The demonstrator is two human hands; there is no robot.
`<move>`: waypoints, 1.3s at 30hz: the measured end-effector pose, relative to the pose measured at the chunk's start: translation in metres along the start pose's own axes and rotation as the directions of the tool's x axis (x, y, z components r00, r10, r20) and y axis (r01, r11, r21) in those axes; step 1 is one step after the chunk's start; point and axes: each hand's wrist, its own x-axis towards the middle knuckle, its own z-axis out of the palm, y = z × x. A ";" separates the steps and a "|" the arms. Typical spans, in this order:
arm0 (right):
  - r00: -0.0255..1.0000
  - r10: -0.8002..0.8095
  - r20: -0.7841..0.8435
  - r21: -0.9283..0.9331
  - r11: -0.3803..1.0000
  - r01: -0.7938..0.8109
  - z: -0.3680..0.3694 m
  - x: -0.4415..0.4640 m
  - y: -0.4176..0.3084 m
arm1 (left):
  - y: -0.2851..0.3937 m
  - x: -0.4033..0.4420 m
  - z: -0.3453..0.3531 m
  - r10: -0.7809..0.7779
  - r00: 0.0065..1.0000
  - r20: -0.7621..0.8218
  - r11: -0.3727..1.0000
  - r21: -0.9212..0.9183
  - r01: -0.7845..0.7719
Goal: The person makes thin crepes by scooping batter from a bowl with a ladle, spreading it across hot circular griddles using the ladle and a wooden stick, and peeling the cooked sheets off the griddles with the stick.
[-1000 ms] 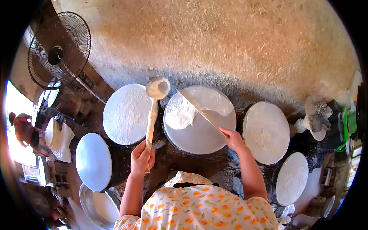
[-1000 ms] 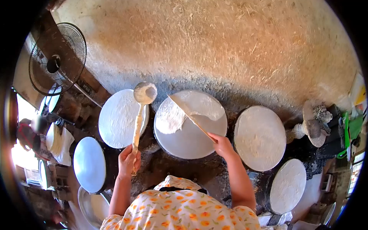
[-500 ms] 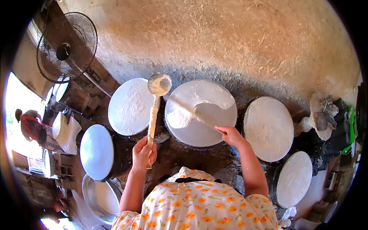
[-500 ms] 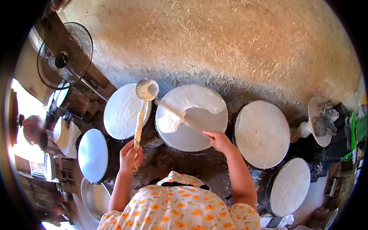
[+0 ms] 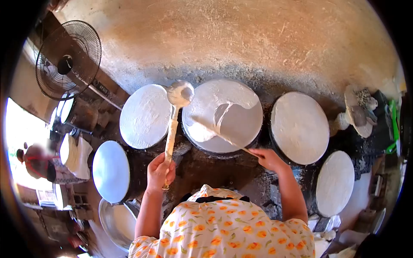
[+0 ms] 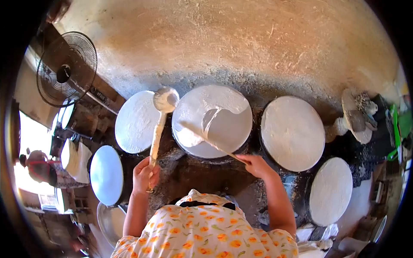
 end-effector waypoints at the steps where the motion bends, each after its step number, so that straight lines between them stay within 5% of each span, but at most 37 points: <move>1: 0.991 0.083 0.102 -0.044 0.996 -0.079 -0.002 -0.019 0.001 | 0.006 -0.002 -0.005 0.036 0.999 0.039 0.997 -0.075 -0.033; 4: 0.940 0.325 0.101 0.153 0.929 -0.338 0.014 -0.072 0.028 | 0.017 -0.002 -0.020 0.104 0.987 0.119 0.982 -0.167 -0.083; 6: 0.971 0.236 -0.038 0.106 0.967 -0.231 0.051 -0.082 0.018 | 0.019 0.000 -0.033 0.133 0.981 0.144 0.988 -0.097 -0.120; 8: 0.968 -0.027 -0.250 0.100 0.994 0.054 0.109 -0.071 -0.028 | 0.020 0.000 -0.046 0.089 0.986 0.143 0.993 -0.092 -0.077; 10: 0.867 -0.267 -0.421 -0.113 0.964 0.242 0.175 -0.044 -0.021 | 0.021 0.001 -0.067 0.024 0.971 0.238 0.963 -0.265 0.041; 11: 0.866 -0.264 -0.425 -0.125 0.965 0.233 0.185 -0.047 -0.032 | 0.027 0.000 -0.082 -0.013 0.941 0.337 0.908 -0.391 0.153; 13: 0.930 -0.013 -0.368 -0.553 0.807 -0.208 0.201 -0.058 -0.053 | 0.034 -0.008 -0.101 0.017 0.950 0.313 0.833 -0.530 0.159; 16: 0.874 0.140 -0.465 -0.650 0.617 -0.444 0.200 -0.102 -0.037 | 0.039 -0.018 -0.124 0.073 0.978 0.197 0.901 -0.433 0.020; 18: 0.858 0.149 -0.492 -0.650 0.592 -0.476 0.202 -0.115 -0.046 | 0.037 -0.020 -0.141 0.069 0.987 0.143 0.970 -0.239 -0.033; 21: 0.879 0.011 -0.477 -0.491 0.826 -0.276 0.221 -0.108 -0.070 | 0.026 -0.025 -0.144 0.055 0.986 0.155 0.978 -0.208 -0.022; 23: 0.893 -0.073 -0.445 -0.491 0.853 -0.175 0.244 -0.075 -0.086 | 0.020 -0.027 -0.144 0.035 0.987 0.157 0.984 -0.176 -0.007; 32: 0.814 0.323 -0.483 -0.507 0.654 -0.561 0.228 -0.129 -0.059 | 0.008 -0.023 -0.147 -0.014 0.971 0.238 0.994 -0.101 0.039; 36: 0.741 0.317 -0.592 -0.441 0.643 -0.626 0.205 -0.120 -0.040 | 0.003 -0.020 -0.128 -0.029 0.968 0.249 0.995 -0.090 0.052; 38: 0.729 0.106 -0.677 -0.291 0.870 -0.398 0.194 -0.106 -0.027 | 0.008 -0.019 -0.115 -0.041 0.965 0.260 0.995 -0.078 0.063; 39: 0.726 0.106 -0.680 -0.287 0.872 -0.397 0.194 -0.104 -0.027 | 0.010 -0.019 -0.109 -0.052 0.962 0.267 0.995 -0.068 0.073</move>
